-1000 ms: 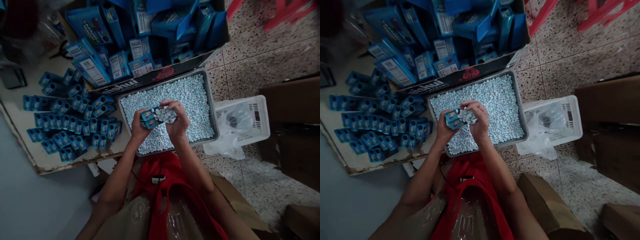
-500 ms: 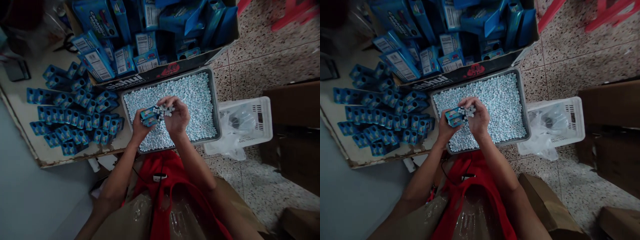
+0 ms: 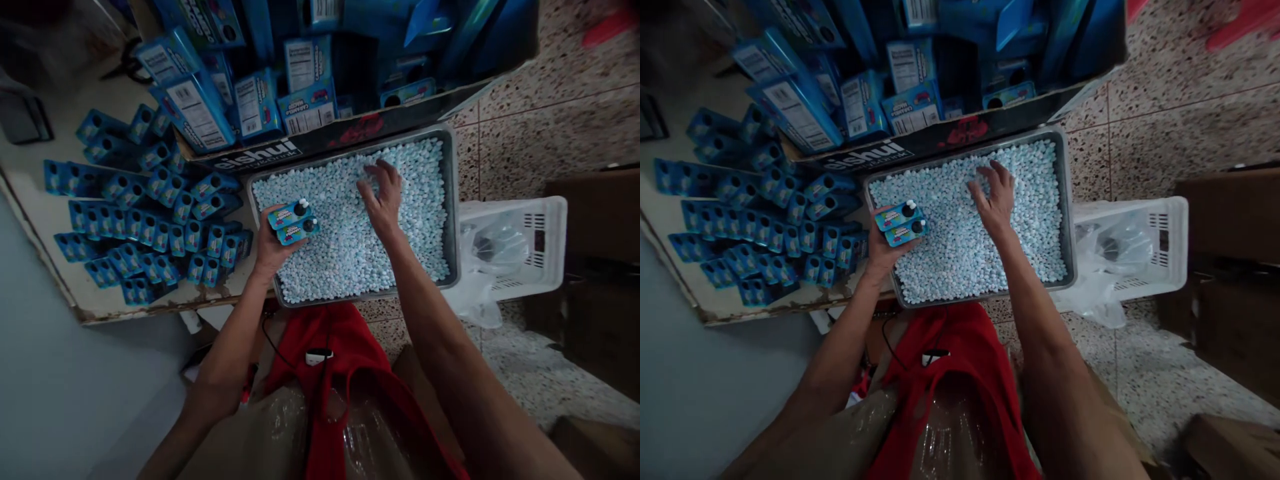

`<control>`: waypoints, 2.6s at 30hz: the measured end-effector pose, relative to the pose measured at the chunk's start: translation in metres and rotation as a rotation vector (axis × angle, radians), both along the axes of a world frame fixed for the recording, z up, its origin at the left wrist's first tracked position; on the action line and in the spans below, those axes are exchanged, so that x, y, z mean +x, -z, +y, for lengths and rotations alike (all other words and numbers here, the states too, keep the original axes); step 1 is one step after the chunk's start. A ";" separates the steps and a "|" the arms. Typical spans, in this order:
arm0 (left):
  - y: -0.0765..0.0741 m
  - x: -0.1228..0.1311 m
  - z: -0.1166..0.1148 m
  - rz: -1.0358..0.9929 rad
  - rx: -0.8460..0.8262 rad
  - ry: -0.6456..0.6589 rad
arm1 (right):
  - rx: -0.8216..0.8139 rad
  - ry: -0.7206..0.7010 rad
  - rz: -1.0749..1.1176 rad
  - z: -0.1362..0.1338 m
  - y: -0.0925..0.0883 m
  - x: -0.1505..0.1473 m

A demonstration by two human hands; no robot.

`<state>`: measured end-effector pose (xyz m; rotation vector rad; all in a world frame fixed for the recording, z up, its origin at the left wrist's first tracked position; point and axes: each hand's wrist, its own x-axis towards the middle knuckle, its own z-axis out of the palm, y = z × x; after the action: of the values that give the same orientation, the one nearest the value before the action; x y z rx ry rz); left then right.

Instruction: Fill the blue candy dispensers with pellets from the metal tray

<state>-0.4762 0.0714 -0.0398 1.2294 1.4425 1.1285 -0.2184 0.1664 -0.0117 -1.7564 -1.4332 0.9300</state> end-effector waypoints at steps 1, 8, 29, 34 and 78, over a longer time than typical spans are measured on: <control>0.002 -0.003 -0.002 -0.004 -0.006 -0.023 | -0.020 -0.011 -0.119 0.006 0.012 -0.003; 0.002 -0.007 -0.013 0.029 0.018 -0.081 | -0.096 -0.051 -0.162 -0.033 0.039 -0.055; -0.020 0.042 -0.008 -0.007 0.067 0.139 | 0.026 0.072 1.113 -0.053 -0.098 -0.053; -0.037 0.041 -0.010 0.144 0.015 0.141 | 0.103 0.077 0.887 -0.057 -0.096 -0.056; -0.034 -0.002 -0.154 0.244 -0.025 -0.451 | -0.298 -0.001 0.360 -0.115 -0.029 -0.002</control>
<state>-0.4778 -0.0827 -0.0057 1.0785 1.9821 1.2800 -0.2206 0.0517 0.0170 -1.6811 -1.1067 1.4375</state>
